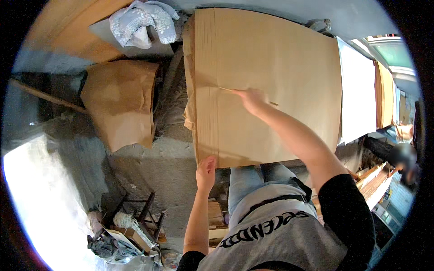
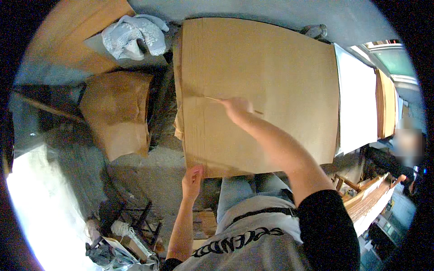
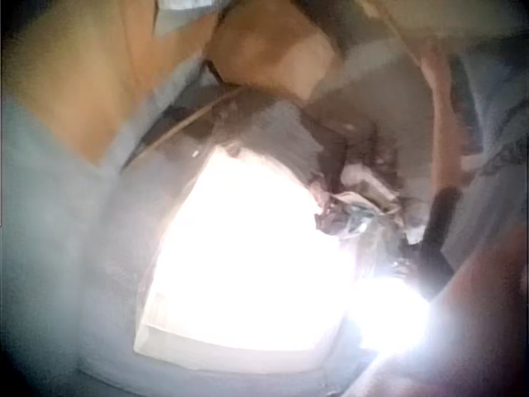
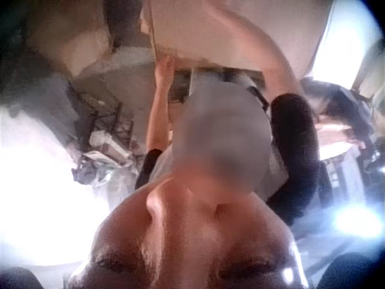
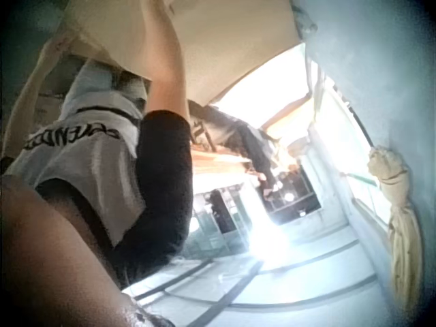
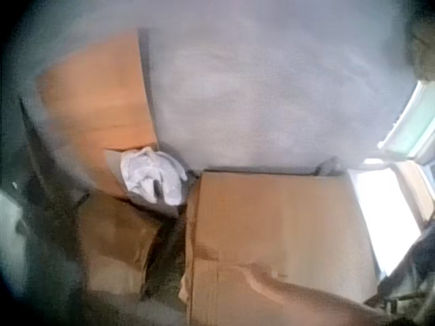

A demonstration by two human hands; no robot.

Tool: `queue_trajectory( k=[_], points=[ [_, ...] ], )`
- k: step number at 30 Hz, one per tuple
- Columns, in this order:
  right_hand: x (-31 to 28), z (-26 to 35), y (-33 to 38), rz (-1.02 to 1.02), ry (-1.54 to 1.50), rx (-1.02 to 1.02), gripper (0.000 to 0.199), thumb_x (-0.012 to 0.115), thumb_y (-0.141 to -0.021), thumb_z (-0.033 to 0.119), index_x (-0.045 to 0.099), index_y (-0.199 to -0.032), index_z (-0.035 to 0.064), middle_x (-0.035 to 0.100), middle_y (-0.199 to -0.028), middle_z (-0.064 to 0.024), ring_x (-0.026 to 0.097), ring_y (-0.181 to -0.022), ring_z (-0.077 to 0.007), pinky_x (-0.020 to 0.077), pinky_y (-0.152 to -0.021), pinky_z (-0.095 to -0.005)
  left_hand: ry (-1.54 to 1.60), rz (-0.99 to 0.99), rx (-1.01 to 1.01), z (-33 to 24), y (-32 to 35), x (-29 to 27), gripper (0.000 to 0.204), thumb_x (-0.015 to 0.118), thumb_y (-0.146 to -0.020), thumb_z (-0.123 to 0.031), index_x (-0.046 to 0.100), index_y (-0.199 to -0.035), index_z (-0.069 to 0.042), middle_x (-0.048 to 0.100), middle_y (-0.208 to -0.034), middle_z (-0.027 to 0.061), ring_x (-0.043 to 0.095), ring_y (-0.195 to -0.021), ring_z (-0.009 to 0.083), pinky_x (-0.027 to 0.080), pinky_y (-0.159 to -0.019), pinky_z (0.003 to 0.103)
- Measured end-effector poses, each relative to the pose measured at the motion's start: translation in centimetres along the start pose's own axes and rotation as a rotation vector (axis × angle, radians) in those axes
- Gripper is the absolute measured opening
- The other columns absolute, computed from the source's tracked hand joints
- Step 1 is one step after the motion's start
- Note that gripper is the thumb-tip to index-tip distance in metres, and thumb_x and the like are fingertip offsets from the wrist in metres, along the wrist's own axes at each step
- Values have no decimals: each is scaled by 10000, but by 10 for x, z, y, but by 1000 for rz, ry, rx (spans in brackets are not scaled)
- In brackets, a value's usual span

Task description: The person repeatedly picks up large white sheets from a stack, places them on a wooden workbench, and covers them with brown paper. The person smooths the brown paper over the white sheet using a thin stick. This process is repeated multiple times throughout the clip.

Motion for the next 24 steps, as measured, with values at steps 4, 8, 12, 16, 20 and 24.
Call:
queue_trajectory(
  k=[4, 8, 12, 16, 20, 24],
  points=[
    [-12, -26, 16, 91, -94, 108, 402, 396, -807, 40, 562, -1095, 267, 592, -751, -85, 583, -671, -247, 479, -588, -359, 63, -45, -143, 23, 7, -10, 147, 506, -848, -107, 563, -959, -29, 587, -873, 81, 558, -735, 151, 456, -635, 272],
    [-33, 31, -22, 123, 191, 69, 384, 409, -820, 63, 559, -1097, 281, 600, -756, -72, 590, -668, -238, 488, -612, -357, 226, -26, -236, 13, -10, -1, 144, 495, -857, -110, 567, -949, -26, 577, -844, 49, 536, -722, 119, 445, -623, 237],
    [-18, 30, -25, 118, 87, 106, 359, 422, -821, 83, 570, -1076, 288, 604, -767, -75, 597, -700, -243, 482, -619, -376, 359, 46, -285, -8, -19, 6, 146, 482, -870, -118, 557, -944, -18, 565, -790, 28, 519, -703, 95, 433, -602, 221],
    [-7, -38, 20, 11, 38, 110, 364, 417, -823, 80, 568, -1077, 292, 604, -771, -75, 598, -707, -234, 478, -618, -379, 362, -25, -379, 20, -7, -9, 158, 478, -879, -141, 544, -934, -9, 558, -758, 21, 511, -671, 83, 435, -580, 219],
    [-26, -14, 2, 203, 193, 139, 368, 430, -806, 63, 571, -1078, 268, 608, -791, -80, 600, -712, -233, 484, -600, -373, 512, -25, -347, 26, -16, -12, 179, 501, -871, -185, 541, -949, -29, 571, -795, 29, 536, -696, 93, 458, -595, 234],
    [-23, 24, -9, 102, 48, 132, 372, 431, -793, 50, 575, -1075, 246, 610, -800, -89, 601, -713, -236, 489, -581, -363, 537, -40, -340, -5, -46, 6, 181, 503, -870, -198, 534, -959, -44, 575, -817, 34, 556, -736, 109, 470, -628, 241]
  ],
)
Point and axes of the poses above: each hand's wrist, its own y-axis away from the middle knuckle, its own x-axis out of the palm, z = x × y, the point moved 1 cm from there along -y, towards the middle knuckle
